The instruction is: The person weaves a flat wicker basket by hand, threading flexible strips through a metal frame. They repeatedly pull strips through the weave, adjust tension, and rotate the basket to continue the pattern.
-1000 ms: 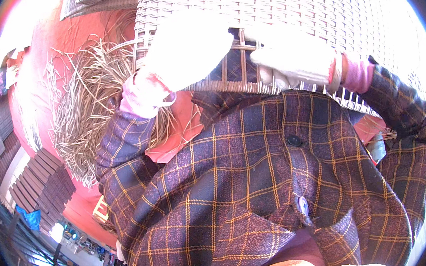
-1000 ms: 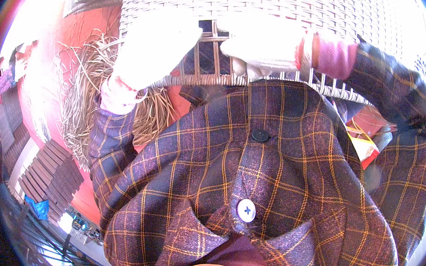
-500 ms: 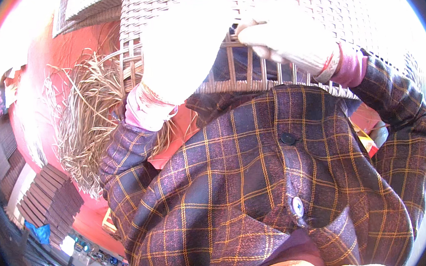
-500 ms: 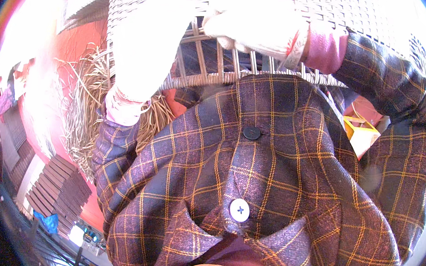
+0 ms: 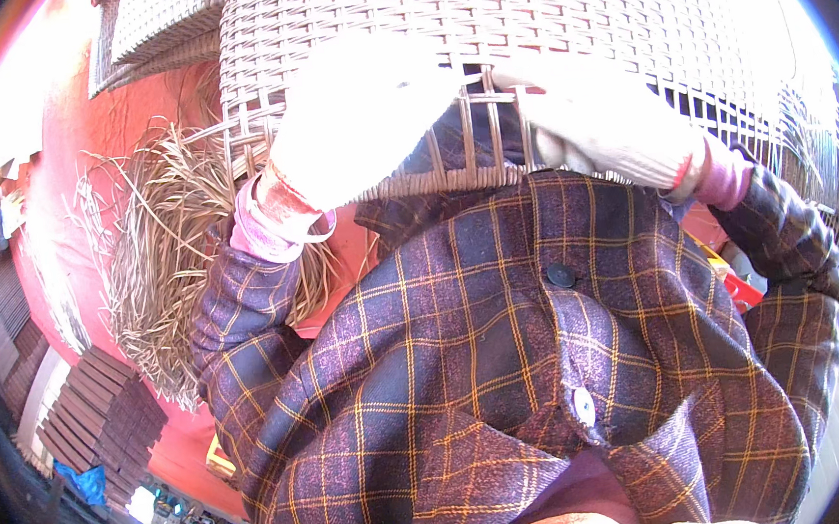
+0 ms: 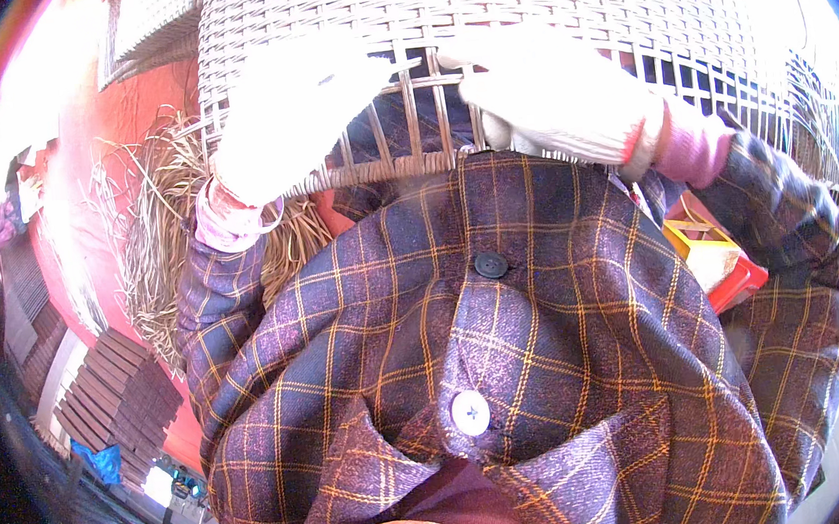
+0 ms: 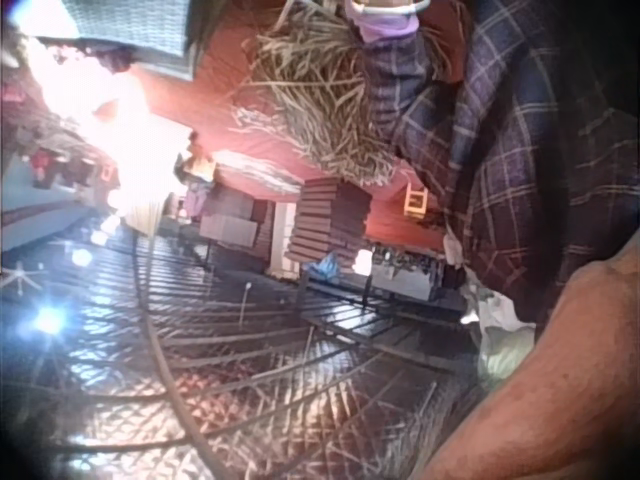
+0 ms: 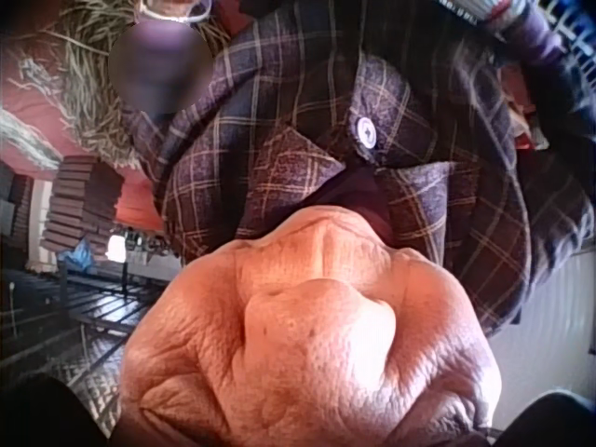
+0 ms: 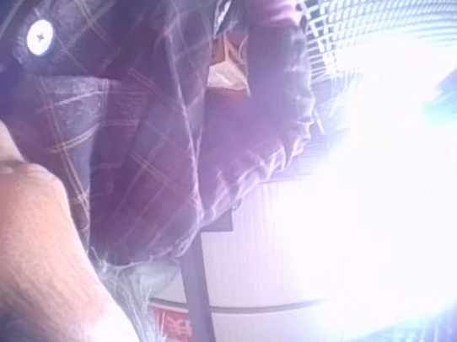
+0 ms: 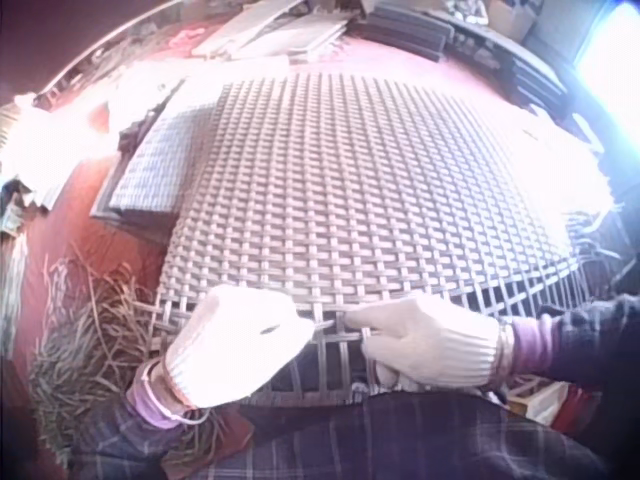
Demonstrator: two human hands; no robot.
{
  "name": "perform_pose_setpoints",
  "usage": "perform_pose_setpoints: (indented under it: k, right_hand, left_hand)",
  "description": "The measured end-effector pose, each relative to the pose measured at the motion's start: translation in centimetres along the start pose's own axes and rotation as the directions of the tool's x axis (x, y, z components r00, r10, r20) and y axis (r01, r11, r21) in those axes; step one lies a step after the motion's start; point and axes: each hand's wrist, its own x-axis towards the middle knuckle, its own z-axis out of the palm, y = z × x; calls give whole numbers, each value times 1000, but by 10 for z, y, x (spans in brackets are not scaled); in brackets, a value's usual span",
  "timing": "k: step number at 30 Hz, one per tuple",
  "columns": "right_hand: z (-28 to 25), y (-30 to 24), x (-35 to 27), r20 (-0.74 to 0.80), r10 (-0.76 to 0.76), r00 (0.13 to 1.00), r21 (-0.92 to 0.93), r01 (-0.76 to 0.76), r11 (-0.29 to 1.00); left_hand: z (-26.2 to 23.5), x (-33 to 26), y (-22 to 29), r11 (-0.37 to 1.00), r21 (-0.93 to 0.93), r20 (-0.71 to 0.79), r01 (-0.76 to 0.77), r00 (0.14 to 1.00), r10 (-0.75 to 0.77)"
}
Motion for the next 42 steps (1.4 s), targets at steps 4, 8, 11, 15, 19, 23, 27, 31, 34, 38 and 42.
perform_pose_setpoints:
  k: [4,8,11,15,19,23,27,31,34,38,42]
  right_hand:
    - [1,2,25,159,48,986,-125,-28,992]
    - [-1,0,29,200,135,970,89,-155,984]
    - [-1,-1,25,49,33,998,95,-38,995]
    - [-3,0,25,-16,-33,999,-3,33,999]
    - [-14,10,27,-50,-113,992,83,117,990]
    - [-45,18,2,-332,-77,940,-232,-3,973]
    - [-68,16,-43,-539,-28,842,-85,-22,996]
    - [-65,16,-66,-395,-32,918,54,58,997]
    - [-54,18,-56,-317,-60,946,-23,56,998]
    - [-35,17,-33,-40,-25,999,-55,23,998]
    - [-16,16,1,117,5,993,-84,5,996]
  left_hand:
    - [12,4,3,999,-28,-128,-20,992,16]
    - [24,16,10,996,-58,-19,65,998,-67]
    - [20,21,18,991,-12,120,131,984,-128]
    - [12,28,25,985,88,327,150,930,-171]
    - [7,31,17,995,-95,-130,38,990,-50]
    - [8,37,11,998,-5,-93,62,994,-63]
    - [28,65,16,986,-147,-153,-81,986,59]
    - [39,90,21,928,-336,-226,-162,970,88]
    - [21,82,17,918,-393,-68,-47,997,22]
    - [-9,55,8,983,-183,82,-33,995,48]
    - [-12,32,15,999,-34,145,40,989,-35]
